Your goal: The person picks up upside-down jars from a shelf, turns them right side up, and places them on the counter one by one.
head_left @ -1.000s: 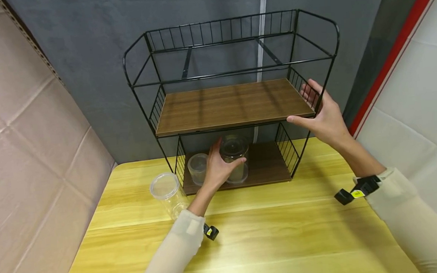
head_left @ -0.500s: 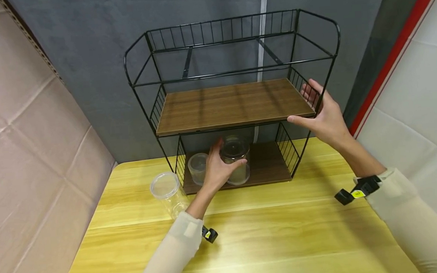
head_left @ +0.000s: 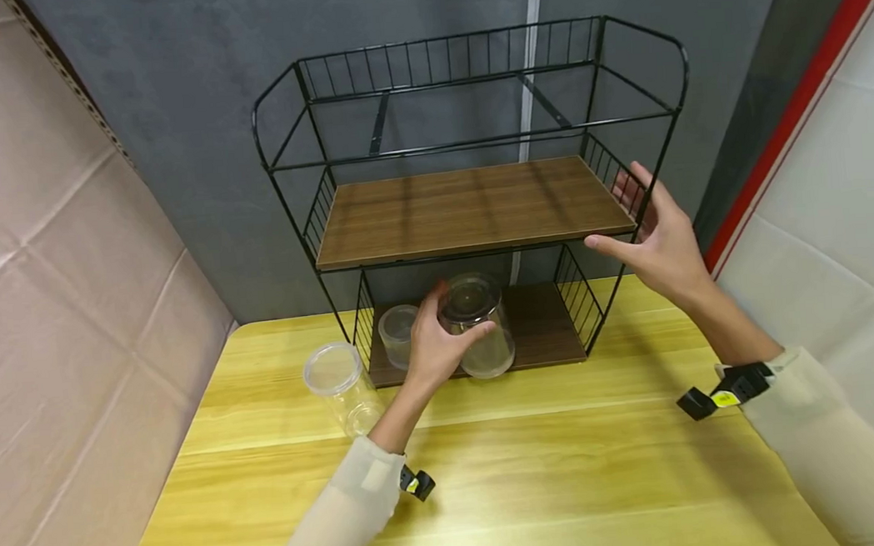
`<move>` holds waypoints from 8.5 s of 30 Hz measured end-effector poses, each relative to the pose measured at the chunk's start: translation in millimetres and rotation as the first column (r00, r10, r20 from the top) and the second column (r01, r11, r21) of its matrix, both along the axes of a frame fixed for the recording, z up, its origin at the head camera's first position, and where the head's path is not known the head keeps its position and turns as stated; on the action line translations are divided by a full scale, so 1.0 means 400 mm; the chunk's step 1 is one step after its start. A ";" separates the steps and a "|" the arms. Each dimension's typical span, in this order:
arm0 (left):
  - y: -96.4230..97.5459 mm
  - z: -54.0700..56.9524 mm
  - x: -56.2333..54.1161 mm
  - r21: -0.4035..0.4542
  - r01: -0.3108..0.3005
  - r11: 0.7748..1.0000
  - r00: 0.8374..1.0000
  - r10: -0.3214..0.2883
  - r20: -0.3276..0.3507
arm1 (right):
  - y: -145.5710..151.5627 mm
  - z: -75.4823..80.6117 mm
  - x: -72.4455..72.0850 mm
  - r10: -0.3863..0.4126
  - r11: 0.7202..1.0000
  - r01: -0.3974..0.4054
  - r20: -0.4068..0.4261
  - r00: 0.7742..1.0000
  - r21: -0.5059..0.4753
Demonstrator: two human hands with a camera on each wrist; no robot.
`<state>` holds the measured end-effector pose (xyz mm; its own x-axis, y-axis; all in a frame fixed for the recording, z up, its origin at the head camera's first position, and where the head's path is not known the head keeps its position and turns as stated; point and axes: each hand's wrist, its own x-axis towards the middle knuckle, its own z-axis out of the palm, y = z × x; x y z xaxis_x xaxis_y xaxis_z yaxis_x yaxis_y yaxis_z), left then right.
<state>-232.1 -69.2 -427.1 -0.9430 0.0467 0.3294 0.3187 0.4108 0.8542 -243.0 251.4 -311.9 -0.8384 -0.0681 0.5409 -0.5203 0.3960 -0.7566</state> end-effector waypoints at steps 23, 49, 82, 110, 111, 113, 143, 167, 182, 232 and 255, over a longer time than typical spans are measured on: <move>-0.008 0.026 0.108 0.386 0.136 0.912 0.977 -0.188 0.100 | -0.020 -0.063 0.132 -0.163 0.951 0.275 -0.526 0.835 0.141; 0.012 0.069 0.210 0.737 0.329 0.590 0.940 -0.278 -0.198 | -0.097 -0.217 0.199 0.475 0.870 -0.487 -0.137 0.869 -0.079; 0.059 0.074 0.229 0.817 0.419 0.397 0.908 -0.209 -0.363 | -0.200 -0.247 0.165 0.675 0.529 -0.627 -0.164 0.719 -0.572; -0.145 0.207 0.220 0.302 0.299 0.905 0.832 -0.092 -0.548 | -0.066 -0.179 0.163 0.517 0.815 -0.488 0.011 0.856 -0.313; -0.155 0.216 0.217 0.289 0.280 0.916 0.824 -0.074 -0.562 | -0.062 -0.177 0.164 0.507 0.827 -0.479 0.021 0.862 -0.294; -0.173 0.232 0.211 0.280 0.238 0.930 0.815 -0.035 -0.578 | -0.052 -0.174 0.166 0.494 0.844 -0.470 0.034 0.869 -0.260; -0.357 0.351 0.042 0.160 -0.029 0.987 0.989 0.052 -0.137 | 0.063 -0.117 0.171 0.187 0.829 -0.132 -0.047 0.981 0.543; -0.345 0.345 -0.005 0.133 0.013 0.991 0.996 -0.001 -0.091 | 0.185 -0.192 0.200 0.173 0.716 -0.071 -0.078 0.982 0.694; -0.338 0.346 -0.024 0.118 -0.003 0.993 0.996 0.014 -0.088 | 0.203 -0.216 0.200 0.166 0.704 -0.113 -0.007 0.986 0.701; -0.337 0.339 -0.022 0.033 -0.017 0.999 0.999 0.018 -0.044 | -0.127 -0.156 0.181 0.300 0.765 -0.159 -0.127 0.946 0.624; -0.336 0.334 -0.026 0.064 0.013 0.998 0.998 -0.009 -0.063 | -0.316 -0.234 0.063 0.272 0.851 -0.314 0.159 0.949 0.420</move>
